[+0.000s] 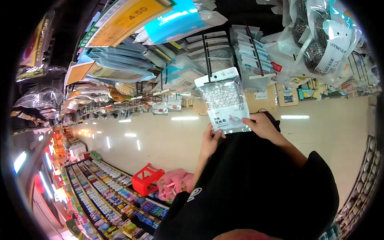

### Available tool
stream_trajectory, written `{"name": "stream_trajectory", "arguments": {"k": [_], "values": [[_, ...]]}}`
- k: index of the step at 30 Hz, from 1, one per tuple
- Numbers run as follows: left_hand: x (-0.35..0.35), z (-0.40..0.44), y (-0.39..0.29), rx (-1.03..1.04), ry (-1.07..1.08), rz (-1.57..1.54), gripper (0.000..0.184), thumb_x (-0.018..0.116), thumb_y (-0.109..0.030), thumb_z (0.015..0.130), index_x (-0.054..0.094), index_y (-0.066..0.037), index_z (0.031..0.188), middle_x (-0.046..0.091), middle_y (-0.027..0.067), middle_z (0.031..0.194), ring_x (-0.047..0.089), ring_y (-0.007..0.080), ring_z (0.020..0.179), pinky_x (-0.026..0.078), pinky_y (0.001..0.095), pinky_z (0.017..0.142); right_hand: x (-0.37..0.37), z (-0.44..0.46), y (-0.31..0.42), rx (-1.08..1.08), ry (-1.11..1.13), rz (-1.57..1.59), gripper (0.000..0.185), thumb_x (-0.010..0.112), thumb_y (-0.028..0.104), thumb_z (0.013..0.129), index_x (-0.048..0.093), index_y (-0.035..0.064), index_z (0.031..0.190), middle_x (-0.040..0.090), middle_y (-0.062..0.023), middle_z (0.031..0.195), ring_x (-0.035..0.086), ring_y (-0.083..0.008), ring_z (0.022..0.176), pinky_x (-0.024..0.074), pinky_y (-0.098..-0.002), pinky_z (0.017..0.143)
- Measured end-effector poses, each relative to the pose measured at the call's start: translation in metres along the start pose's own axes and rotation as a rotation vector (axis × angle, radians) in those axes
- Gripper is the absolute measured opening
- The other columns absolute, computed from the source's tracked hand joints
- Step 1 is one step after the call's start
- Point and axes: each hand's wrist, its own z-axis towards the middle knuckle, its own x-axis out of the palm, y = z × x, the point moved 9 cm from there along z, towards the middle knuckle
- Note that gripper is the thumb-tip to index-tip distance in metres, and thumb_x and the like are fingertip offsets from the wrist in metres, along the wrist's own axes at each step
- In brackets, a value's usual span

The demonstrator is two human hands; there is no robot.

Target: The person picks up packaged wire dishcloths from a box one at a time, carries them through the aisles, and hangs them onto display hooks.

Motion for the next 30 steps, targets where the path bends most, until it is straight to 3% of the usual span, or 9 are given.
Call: {"name": "stream_trajectory", "arguments": {"k": [4,9,10,12,19,21,22,26,30], "values": [[-0.014,0.006,-0.001,-0.073,0.097,0.027,0.029,0.053,-0.002,0.091,0.046,-0.001,0.119,0.065,0.0067,0.094,0.062,0.0121,0.075,0.048,0.0228,0.070,0.010,0.001,0.008,0.014,0.003,0.044,0.034,0.061,0.029,0.087,0.062,-0.0029,0.076,0.051,-0.0168,0.057,0.050,-0.0240,0.051,0.0402,-0.0341,0.053],[-0.026,0.008,0.003,-0.045,0.190,-0.097,0.030,0.053,0.001,0.091,0.045,0.002,0.119,0.064,0.0085,0.099,0.063,0.0140,0.080,0.049,0.0247,0.075,0.020,-0.003,0.024,-0.145,-0.072,0.026,0.029,0.061,0.026,0.086,0.062,-0.0021,0.081,0.056,-0.0196,0.065,0.056,-0.0303,0.058,0.0430,-0.0364,0.058],[-0.027,0.008,0.003,-0.055,0.198,-0.098,0.030,0.053,0.001,0.091,0.045,0.002,0.119,0.064,0.0085,0.099,0.063,0.0140,0.080,0.049,0.0247,0.075,0.021,-0.005,0.026,-0.133,-0.076,0.028,0.029,0.061,0.026,0.086,0.062,-0.0021,0.081,0.056,-0.0196,0.065,0.056,-0.0303,0.058,0.0430,-0.0364,0.058],[-0.032,0.006,-0.001,-0.047,0.196,-0.022,0.028,0.053,0.001,0.090,0.048,0.002,0.118,0.064,0.0081,0.098,0.062,0.0139,0.080,0.049,0.0253,0.074,0.030,-0.006,0.014,0.091,-0.024,0.065,0.028,0.059,0.026,0.086,0.062,-0.0018,0.084,0.057,-0.0209,0.069,0.058,-0.0326,0.063,0.0437,-0.0373,0.059],[-0.047,0.011,0.018,-0.042,0.192,0.000,0.022,0.054,0.000,0.091,0.052,0.002,0.113,0.066,0.0072,0.091,0.062,0.0127,0.081,0.049,0.0248,0.074,0.041,-0.004,0.012,-0.032,-0.058,0.051,0.030,0.057,0.027,0.087,0.061,-0.0027,0.084,0.056,-0.0227,0.069,0.058,-0.0348,0.064,0.0437,-0.0379,0.059],[-0.043,0.008,0.004,0.003,0.230,0.150,0.020,0.054,-0.001,0.091,0.053,0.001,0.111,0.066,0.0065,0.089,0.062,0.0120,0.080,0.048,0.0243,0.074,0.041,-0.009,0.012,0.001,-0.065,0.021,0.030,0.057,0.027,0.088,0.062,-0.0026,0.084,0.056,-0.0226,0.070,0.058,-0.0359,0.065,0.0442,-0.0382,0.059],[-0.042,0.009,0.010,-0.065,0.250,-0.003,0.020,0.053,-0.002,0.091,0.053,0.001,0.111,0.066,0.0060,0.088,0.062,0.0114,0.079,0.048,0.0243,0.074,0.042,-0.009,0.011,0.034,-0.046,0.025,0.029,0.058,0.026,0.087,0.062,-0.0025,0.084,0.057,-0.0223,0.070,0.057,-0.0365,0.066,0.0443,-0.0382,0.060],[-0.045,0.022,0.007,0.055,0.289,0.037,0.021,0.053,-0.003,0.092,0.051,0.001,0.112,0.066,0.0064,0.088,0.062,0.0113,0.080,0.048,0.0246,0.074,0.038,-0.005,0.026,-0.051,-0.098,0.065,0.028,0.058,0.025,0.087,0.062,-0.0026,0.083,0.057,-0.0222,0.071,0.058,-0.0363,0.066,0.0443,-0.0377,0.059],[-0.042,0.028,-0.008,0.046,0.289,0.027,0.023,0.054,-0.004,0.092,0.051,0.001,0.113,0.066,0.0067,0.090,0.061,0.0111,0.079,0.048,0.0247,0.073,0.031,0.001,0.025,-0.014,-0.161,0.058,0.028,0.059,0.024,0.088,0.060,-0.0035,0.080,0.053,-0.0185,0.063,0.053,-0.0262,0.056,0.0410,-0.0348,0.055]]}}
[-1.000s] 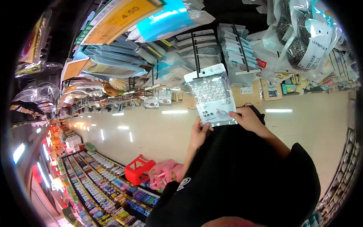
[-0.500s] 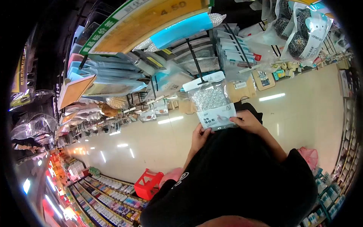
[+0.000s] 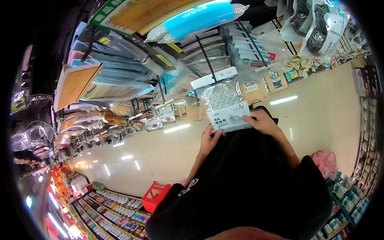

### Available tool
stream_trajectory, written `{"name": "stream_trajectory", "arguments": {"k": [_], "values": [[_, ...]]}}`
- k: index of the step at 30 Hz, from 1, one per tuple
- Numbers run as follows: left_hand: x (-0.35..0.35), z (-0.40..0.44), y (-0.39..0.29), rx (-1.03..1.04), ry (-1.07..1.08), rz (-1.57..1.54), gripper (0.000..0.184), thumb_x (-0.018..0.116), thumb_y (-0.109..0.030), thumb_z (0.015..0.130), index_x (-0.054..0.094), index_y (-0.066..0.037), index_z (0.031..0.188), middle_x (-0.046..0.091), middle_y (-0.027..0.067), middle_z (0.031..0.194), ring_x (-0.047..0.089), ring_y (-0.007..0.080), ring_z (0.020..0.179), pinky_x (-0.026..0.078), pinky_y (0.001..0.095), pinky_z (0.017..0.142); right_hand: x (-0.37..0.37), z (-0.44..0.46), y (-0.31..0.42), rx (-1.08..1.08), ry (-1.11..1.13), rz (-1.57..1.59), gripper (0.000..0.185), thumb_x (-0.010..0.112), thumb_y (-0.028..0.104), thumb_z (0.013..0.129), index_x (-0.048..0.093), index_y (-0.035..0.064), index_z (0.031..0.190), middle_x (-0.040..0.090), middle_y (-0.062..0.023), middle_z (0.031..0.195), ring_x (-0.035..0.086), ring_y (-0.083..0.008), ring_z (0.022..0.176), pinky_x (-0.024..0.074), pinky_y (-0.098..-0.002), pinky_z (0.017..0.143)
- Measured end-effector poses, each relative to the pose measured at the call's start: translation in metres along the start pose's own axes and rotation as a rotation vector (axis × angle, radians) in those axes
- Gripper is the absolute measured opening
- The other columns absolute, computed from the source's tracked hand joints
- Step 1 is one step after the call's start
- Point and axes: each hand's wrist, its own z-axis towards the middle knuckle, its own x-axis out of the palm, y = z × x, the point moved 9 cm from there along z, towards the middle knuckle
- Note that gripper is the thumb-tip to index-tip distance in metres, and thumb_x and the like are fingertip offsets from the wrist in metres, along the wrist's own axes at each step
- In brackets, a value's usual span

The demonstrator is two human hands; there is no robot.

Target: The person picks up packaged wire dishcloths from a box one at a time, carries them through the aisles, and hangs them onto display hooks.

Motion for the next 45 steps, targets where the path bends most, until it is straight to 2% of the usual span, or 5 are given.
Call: {"name": "stream_trajectory", "arguments": {"k": [21,29,35,40,45], "values": [[-0.021,0.061,-0.027,0.112,-0.053,0.005,0.033,0.055,-0.006,0.091,0.042,0.000,0.120,0.066,0.0097,0.092,0.062,0.0130,0.076,0.047,0.0251,0.070,-0.022,0.060,-0.007,0.143,-0.144,0.079,0.044,0.059,0.035,0.088,0.058,-0.0063,0.073,0.050,-0.0109,0.056,0.047,-0.0136,0.055,0.0379,-0.0323,0.053],[-0.026,0.097,0.011,0.002,0.044,-0.145,0.079,0.058,-0.011,0.089,0.002,-0.006,0.144,0.060,0.0192,0.114,0.062,0.0205,0.094,0.050,0.0315,0.079,-0.028,0.055,-0.014,0.290,-0.226,0.035,0.044,0.062,0.033,0.083,0.054,0.0038,0.114,0.063,-0.0123,0.075,0.062,-0.0261,0.070,0.0487,-0.0348,0.067],[-0.040,0.082,0.013,0.048,-0.099,-0.161,0.091,0.061,-0.018,0.088,-0.008,-0.002,0.144,0.054,0.0236,0.123,0.060,0.0249,0.102,0.051,0.0329,0.080,-0.002,0.061,-0.034,0.190,-0.120,-0.223,0.038,0.063,0.029,0.082,0.058,0.0042,0.111,0.061,-0.0105,0.072,0.061,-0.0195,0.071,0.0487,-0.0326,0.067],[-0.031,0.048,0.001,-0.028,0.225,-0.109,0.042,0.055,-0.017,0.092,0.043,-0.010,0.132,0.060,0.0113,0.117,0.059,0.0191,0.101,0.046,0.0304,0.085,0.027,0.037,-0.029,0.129,-0.244,0.312,0.033,0.061,0.025,0.085,0.058,0.0039,0.110,0.059,-0.0067,0.070,0.056,-0.0126,0.065,0.0473,-0.0290,0.063],[-0.004,0.028,-0.014,-0.053,0.599,-0.010,0.040,0.055,-0.012,0.092,0.043,-0.004,0.129,0.059,0.0107,0.112,0.056,0.0167,0.101,0.043,0.0277,0.089,0.041,-0.016,-0.011,0.152,-0.332,0.138,0.031,0.059,0.024,0.086,0.059,0.0020,0.108,0.060,-0.0069,0.071,0.056,-0.0132,0.064,0.0463,-0.0296,0.063]]}}
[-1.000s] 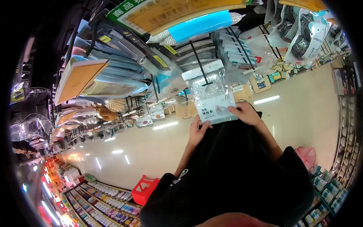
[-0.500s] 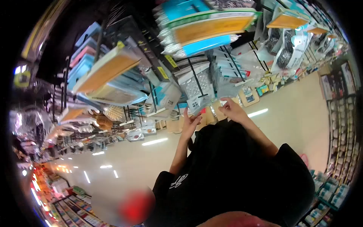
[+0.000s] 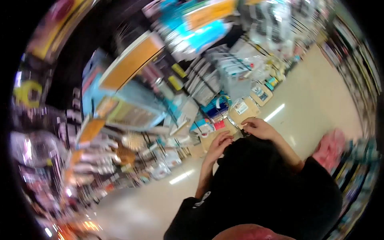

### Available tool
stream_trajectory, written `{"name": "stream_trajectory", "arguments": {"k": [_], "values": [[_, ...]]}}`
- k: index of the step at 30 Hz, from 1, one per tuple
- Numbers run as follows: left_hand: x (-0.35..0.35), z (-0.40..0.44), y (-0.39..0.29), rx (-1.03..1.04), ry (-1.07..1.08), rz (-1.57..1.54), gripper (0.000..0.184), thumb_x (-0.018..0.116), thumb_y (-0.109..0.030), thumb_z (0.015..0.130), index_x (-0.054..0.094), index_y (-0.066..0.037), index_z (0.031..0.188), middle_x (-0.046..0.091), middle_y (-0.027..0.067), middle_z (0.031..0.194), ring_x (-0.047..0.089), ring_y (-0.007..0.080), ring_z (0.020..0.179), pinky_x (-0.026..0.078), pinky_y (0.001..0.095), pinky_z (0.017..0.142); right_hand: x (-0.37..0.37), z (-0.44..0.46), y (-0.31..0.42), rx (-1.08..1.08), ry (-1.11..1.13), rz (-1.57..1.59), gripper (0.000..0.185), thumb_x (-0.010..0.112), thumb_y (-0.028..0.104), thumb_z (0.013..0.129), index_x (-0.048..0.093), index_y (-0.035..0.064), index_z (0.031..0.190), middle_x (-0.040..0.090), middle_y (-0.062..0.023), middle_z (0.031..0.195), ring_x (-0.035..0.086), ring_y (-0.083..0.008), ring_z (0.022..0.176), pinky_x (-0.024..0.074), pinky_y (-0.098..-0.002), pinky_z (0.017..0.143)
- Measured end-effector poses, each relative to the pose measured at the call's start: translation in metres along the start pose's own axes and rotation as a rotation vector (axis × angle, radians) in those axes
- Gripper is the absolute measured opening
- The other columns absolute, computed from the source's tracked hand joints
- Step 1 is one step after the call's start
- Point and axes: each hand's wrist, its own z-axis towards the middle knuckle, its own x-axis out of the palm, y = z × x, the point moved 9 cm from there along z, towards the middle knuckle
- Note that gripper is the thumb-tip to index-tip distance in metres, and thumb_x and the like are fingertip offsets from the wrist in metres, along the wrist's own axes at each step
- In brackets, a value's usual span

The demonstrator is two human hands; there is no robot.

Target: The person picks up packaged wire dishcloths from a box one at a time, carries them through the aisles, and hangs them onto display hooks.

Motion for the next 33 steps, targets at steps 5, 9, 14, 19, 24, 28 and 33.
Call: {"name": "stream_trajectory", "arguments": {"k": [5,9,14,19,24,28,33], "values": [[0.031,0.017,-0.051,0.124,0.294,0.271,0.038,0.050,-0.006,0.093,0.042,-0.004,0.130,0.058,0.0100,0.117,0.056,0.0174,0.105,0.042,0.0290,0.090,-0.028,-0.074,0.013,0.142,-0.292,0.038,0.030,0.058,0.023,0.084,0.061,0.0018,0.105,0.060,-0.0066,0.069,0.057,-0.0154,0.064,0.0468,-0.0305,0.062],[0.054,0.016,-0.117,0.144,0.282,0.269,0.036,0.050,-0.005,0.093,0.045,-0.002,0.128,0.057,0.0115,0.118,0.055,0.0181,0.107,0.044,0.0309,0.093,-0.037,-0.094,0.015,0.181,-0.318,-0.019,0.033,0.058,0.027,0.084,0.061,0.0027,0.106,0.064,-0.0095,0.075,0.061,-0.0199,0.067,0.0486,-0.0327,0.064],[0.089,0.002,-0.129,0.184,0.384,0.339,0.036,0.051,-0.007,0.092,0.045,-0.002,0.127,0.057,0.0099,0.119,0.055,0.0175,0.108,0.042,0.0307,0.094,-0.052,-0.113,0.052,0.091,-0.347,-0.182,0.034,0.058,0.031,0.084,0.061,0.0067,0.109,0.066,-0.0107,0.081,0.063,-0.0254,0.073,0.0486,-0.0359,0.068],[0.131,0.004,-0.086,0.078,0.561,0.444,0.037,0.048,-0.009,0.095,0.042,-0.001,0.130,0.058,0.0111,0.116,0.055,0.0188,0.110,0.040,0.0304,0.096,-0.082,-0.125,0.058,-0.060,-0.428,0.092,0.022,0.060,0.012,0.086,0.061,0.0029,0.106,0.060,-0.0030,0.072,0.054,-0.0080,0.069,0.0449,-0.0254,0.061],[0.193,0.019,-0.084,-0.039,0.560,0.429,0.036,0.047,-0.009,0.095,0.042,0.000,0.129,0.059,0.0122,0.116,0.055,0.0185,0.109,0.041,0.0298,0.095,-0.130,-0.159,0.051,-0.184,-0.516,0.154,0.018,0.059,0.012,0.088,0.061,0.0029,0.103,0.060,-0.0012,0.072,0.054,-0.0073,0.066,0.0440,-0.0234,0.061],[0.244,0.044,-0.086,-0.030,0.608,0.404,0.034,0.047,-0.008,0.095,0.044,0.001,0.127,0.059,0.0122,0.116,0.055,0.0176,0.108,0.042,0.0291,0.094,-0.178,-0.185,0.011,-0.204,-0.649,0.363,0.017,0.060,0.013,0.086,0.061,0.0016,0.099,0.059,-0.0025,0.071,0.053,-0.0075,0.065,0.0436,-0.0238,0.059],[0.318,0.076,-0.063,-0.123,0.638,0.558,0.031,0.046,-0.008,0.095,0.047,0.002,0.125,0.060,0.0115,0.114,0.055,0.0184,0.107,0.041,0.0304,0.095,-0.228,-0.236,-0.049,-0.186,-0.840,0.465,0.017,0.061,0.012,0.082,0.062,0.0015,0.095,0.059,-0.0033,0.070,0.053,-0.0079,0.063,0.0441,-0.0252,0.057]]}}
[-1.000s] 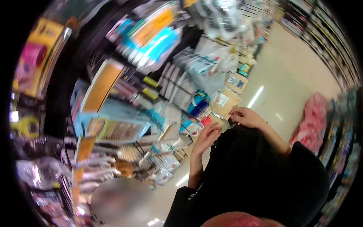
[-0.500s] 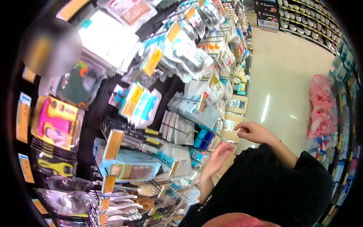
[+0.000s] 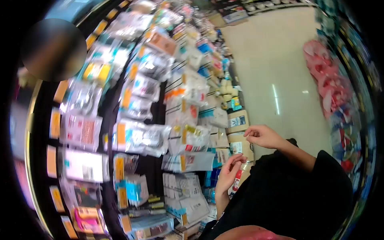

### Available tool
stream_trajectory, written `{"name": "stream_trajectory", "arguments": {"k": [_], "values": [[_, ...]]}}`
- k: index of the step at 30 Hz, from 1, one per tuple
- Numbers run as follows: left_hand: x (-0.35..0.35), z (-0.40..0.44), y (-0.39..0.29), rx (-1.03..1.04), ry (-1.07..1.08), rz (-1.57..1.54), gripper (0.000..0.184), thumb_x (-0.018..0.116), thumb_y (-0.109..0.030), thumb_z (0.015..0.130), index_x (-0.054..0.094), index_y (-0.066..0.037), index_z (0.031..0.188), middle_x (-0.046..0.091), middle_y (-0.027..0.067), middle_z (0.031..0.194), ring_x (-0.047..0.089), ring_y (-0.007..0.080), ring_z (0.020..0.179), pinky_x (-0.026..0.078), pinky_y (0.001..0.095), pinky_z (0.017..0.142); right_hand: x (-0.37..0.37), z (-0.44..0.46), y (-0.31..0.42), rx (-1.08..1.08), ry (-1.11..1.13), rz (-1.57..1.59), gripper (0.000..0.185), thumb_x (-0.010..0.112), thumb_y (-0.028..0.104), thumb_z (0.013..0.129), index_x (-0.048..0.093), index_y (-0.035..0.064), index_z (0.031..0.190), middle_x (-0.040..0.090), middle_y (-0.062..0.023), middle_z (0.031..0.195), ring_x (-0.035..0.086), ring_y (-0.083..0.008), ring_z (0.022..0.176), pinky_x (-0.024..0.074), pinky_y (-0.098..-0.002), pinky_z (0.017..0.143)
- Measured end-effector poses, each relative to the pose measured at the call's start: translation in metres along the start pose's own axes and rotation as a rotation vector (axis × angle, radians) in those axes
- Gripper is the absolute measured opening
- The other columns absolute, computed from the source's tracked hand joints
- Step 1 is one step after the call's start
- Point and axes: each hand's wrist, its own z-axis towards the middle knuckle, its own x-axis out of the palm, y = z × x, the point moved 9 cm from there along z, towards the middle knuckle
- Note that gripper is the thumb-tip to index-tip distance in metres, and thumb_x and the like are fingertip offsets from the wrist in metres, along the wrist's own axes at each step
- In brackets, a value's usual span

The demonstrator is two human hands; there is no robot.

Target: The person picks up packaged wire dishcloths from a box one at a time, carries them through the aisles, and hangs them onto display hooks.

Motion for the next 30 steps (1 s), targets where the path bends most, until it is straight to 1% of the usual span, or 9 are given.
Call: {"name": "stream_trajectory", "arguments": {"k": [3,4,7,12,16,19,23,25,30], "values": [[0.040,0.044,-0.014,0.010,0.117,-0.004,0.032,0.046,-0.009,0.095,0.048,0.001,0.125,0.060,0.0115,0.114,0.055,0.0189,0.107,0.040,0.0316,0.096,-0.054,-0.011,0.007,-0.035,-0.081,-0.030,0.018,0.063,0.012,0.081,0.062,0.0016,0.095,0.060,-0.0047,0.072,0.055,-0.0084,0.067,0.0460,-0.0255,0.062],[0.056,0.058,-0.021,-0.007,0.149,0.040,0.032,0.047,-0.010,0.095,0.048,0.000,0.125,0.060,0.0117,0.114,0.055,0.0193,0.107,0.039,0.0322,0.096,-0.071,-0.018,0.016,-0.005,-0.067,-0.085,0.017,0.061,0.011,0.084,0.060,0.0012,0.098,0.062,-0.0032,0.078,0.056,-0.0077,0.074,0.0460,-0.0238,0.066],[0.103,0.104,-0.032,-0.019,0.266,0.134,0.031,0.048,-0.007,0.094,0.049,0.000,0.124,0.061,0.0098,0.112,0.055,0.0165,0.105,0.040,0.0295,0.094,-0.133,-0.034,0.007,0.040,-0.175,0.082,0.017,0.062,0.012,0.084,0.061,0.0013,0.097,0.062,-0.0025,0.078,0.055,-0.0077,0.072,0.0457,-0.0235,0.066],[0.166,0.161,-0.051,-0.018,0.464,0.370,0.034,0.049,-0.011,0.094,0.047,-0.002,0.127,0.060,0.0107,0.115,0.054,0.0182,0.110,0.040,0.0313,0.096,-0.233,-0.075,0.015,0.051,-0.475,0.022,0.017,0.062,0.012,0.082,0.062,0.0000,0.093,0.057,-0.0008,0.069,0.051,-0.0073,0.063,0.0419,-0.0237,0.057],[0.202,0.191,-0.071,0.086,0.595,0.550,0.033,0.050,-0.011,0.093,0.049,0.000,0.125,0.062,0.0124,0.113,0.058,0.0192,0.106,0.043,0.0317,0.094,-0.279,-0.104,0.023,0.136,-0.621,0.038,0.017,0.063,0.011,0.082,0.061,0.0013,0.096,0.056,0.0007,0.074,0.051,-0.0063,0.069,0.0432,-0.0225,0.064],[0.211,0.212,-0.075,0.123,0.626,0.531,0.032,0.050,-0.010,0.093,0.050,0.000,0.123,0.062,0.0121,0.111,0.058,0.0191,0.106,0.043,0.0315,0.093,-0.293,-0.111,0.032,0.074,-0.695,0.005,0.019,0.062,0.012,0.082,0.060,0.0002,0.097,0.056,0.0007,0.070,0.051,-0.0054,0.064,0.0423,-0.0219,0.059],[0.209,0.242,-0.075,0.013,0.592,0.324,0.031,0.050,-0.010,0.093,0.051,0.000,0.121,0.063,0.0117,0.109,0.058,0.0179,0.104,0.044,0.0310,0.092,-0.286,-0.091,0.020,0.172,-0.605,0.076,0.020,0.064,0.011,0.082,0.062,0.0034,0.100,0.056,0.0018,0.077,0.051,-0.0067,0.071,0.0432,-0.0234,0.067],[0.207,0.261,-0.080,0.032,0.590,0.339,0.030,0.050,-0.010,0.093,0.051,0.000,0.121,0.063,0.0117,0.109,0.058,0.0177,0.104,0.044,0.0308,0.092,-0.278,-0.066,0.024,0.161,-0.498,0.112,0.021,0.064,0.011,0.082,0.062,0.0044,0.102,0.056,0.0018,0.078,0.051,-0.0069,0.072,0.0432,-0.0231,0.067],[0.189,0.314,-0.096,0.079,0.657,0.351,0.030,0.052,-0.010,0.092,0.052,-0.002,0.121,0.063,0.0112,0.108,0.059,0.0183,0.103,0.045,0.0306,0.089,-0.281,0.000,0.038,0.144,-0.360,-0.036,0.024,0.064,0.014,0.083,0.062,0.0050,0.105,0.061,-0.0013,0.080,0.056,-0.0098,0.075,0.0451,-0.0253,0.070]]}}
